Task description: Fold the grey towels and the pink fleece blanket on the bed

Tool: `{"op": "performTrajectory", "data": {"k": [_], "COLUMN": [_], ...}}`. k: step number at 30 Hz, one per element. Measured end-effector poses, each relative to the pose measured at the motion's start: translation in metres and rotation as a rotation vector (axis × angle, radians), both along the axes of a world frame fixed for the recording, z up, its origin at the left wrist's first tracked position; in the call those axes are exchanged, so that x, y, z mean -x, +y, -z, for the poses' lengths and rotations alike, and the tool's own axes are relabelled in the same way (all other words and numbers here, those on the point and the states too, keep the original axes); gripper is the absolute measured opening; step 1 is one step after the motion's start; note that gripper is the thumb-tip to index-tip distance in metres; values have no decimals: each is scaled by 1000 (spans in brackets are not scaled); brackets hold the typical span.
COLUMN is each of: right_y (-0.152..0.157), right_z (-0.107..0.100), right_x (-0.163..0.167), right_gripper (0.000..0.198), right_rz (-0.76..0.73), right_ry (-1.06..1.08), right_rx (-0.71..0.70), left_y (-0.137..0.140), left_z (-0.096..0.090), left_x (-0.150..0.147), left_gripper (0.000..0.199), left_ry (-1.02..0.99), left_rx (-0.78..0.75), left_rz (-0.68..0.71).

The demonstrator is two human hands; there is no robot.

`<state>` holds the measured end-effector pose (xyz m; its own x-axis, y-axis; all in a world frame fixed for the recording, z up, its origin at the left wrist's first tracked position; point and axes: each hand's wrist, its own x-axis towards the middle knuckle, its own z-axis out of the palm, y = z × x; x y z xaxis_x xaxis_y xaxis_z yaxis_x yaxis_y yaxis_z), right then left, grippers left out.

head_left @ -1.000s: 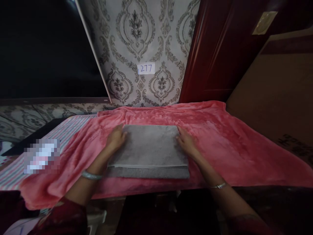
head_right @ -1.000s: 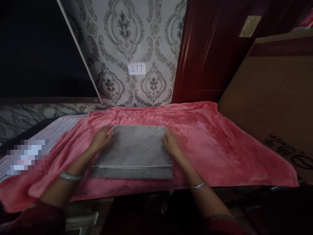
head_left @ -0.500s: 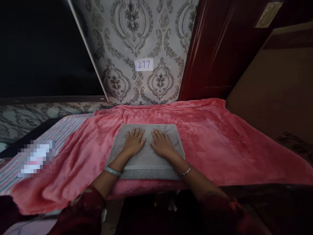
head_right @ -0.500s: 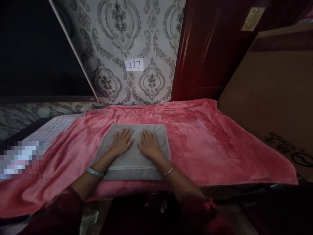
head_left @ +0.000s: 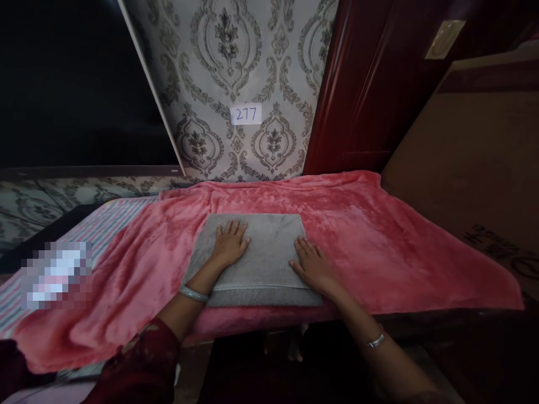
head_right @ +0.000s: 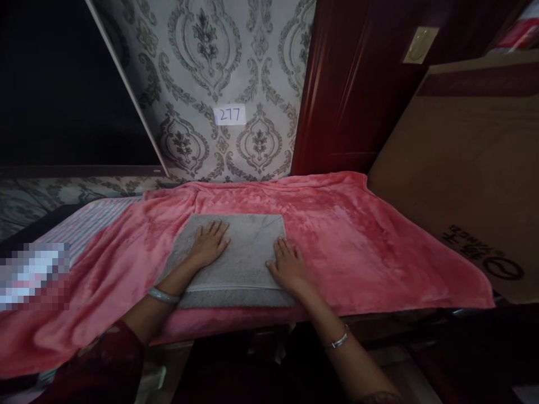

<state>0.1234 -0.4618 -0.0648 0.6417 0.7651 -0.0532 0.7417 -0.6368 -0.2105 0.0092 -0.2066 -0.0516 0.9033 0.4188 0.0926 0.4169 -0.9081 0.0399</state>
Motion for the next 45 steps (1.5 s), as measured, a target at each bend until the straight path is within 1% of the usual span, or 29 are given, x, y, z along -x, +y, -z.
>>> {"op": "performTrajectory", "data": {"k": [2, 4, 6, 7, 9, 10, 12, 14, 16, 19, 22, 24, 28, 31, 34, 36, 37, 40, 42, 43, 45], "right_y": [0, 12, 36, 51, 84, 99, 121, 132, 134, 129, 120, 111, 86, 64, 38, 20, 11, -11, -21, -25, -30], "right_z": [-12, -29, -47, -54, -61, -60, -51, -36, -22, -11, -10, -11, -6, 1, 8, 13, 16, 23, 27, 28, 28], "right_x": [-7, -14, -20, -23, -26, -26, -26, -25, -26, -31, -39, -44, -49, -50, -50, -51, -50, -45, -37, -33, -23], "right_gripper": [64, 62, 61, 62, 61, 61, 59, 58, 58, 60, 64, 66, 68, 66, 66, 67, 68, 66, 63, 61, 60], "right_rz": [-31, -56, -83, -98, -114, -113, -105, -98, -86, -42, 28, 67, 128, 143, 128, 81, 54, 3, 34, 61, 120], "right_ry": [4, -13, -45, -64, -99, -112, -122, -111, -97, -91, -85, -80, -46, -42, -18, 19, 40, 84, 95, 100, 109], "right_rx": [7, -20, -69, -94, -132, -143, -138, -116, -106, -107, -87, -70, -44, -31, -29, -82, -135, -374, -524, -571, -615], "left_y": [5, 13, 20, 23, 28, 29, 31, 32, 34, 36, 36, 35, 33, 33, 38, 44, 48, 58, 61, 61, 56], "left_z": [-6, -16, -29, -35, -41, -41, -34, -22, -10, -4, -7, -9, -10, -11, -15, -18, -19, -19, -15, -12, -5], "left_x": [-1, -6, -15, -19, -28, -32, -35, -35, -34, -33, -32, -30, -25, -23, -16, -3, 6, 44, 75, 90, 116], "left_gripper": [62, 63, 63, 63, 61, 61, 60, 59, 59, 60, 59, 56, 47, 46, 44, 44, 45, 48, 49, 48, 43], "left_ry": [37, 70, 71, 56, 15, 2, -2, 17, 25, 19, -6, -74, -186, -191, -177, -171, -170, -186, -248, -287, -353], "left_rx": [65, 151, 206, 205, 146, 100, 24, 0, 5, 6, 17, 9, -16, -11, 14, 37, 48, 89, 192, 268, 422], "left_rz": [2, -6, -11, -9, 0, 0, -16, -41, -52, -46, -47, -56, -112, -159, -163, -169, -181, -262, -333, -356, -356]}}
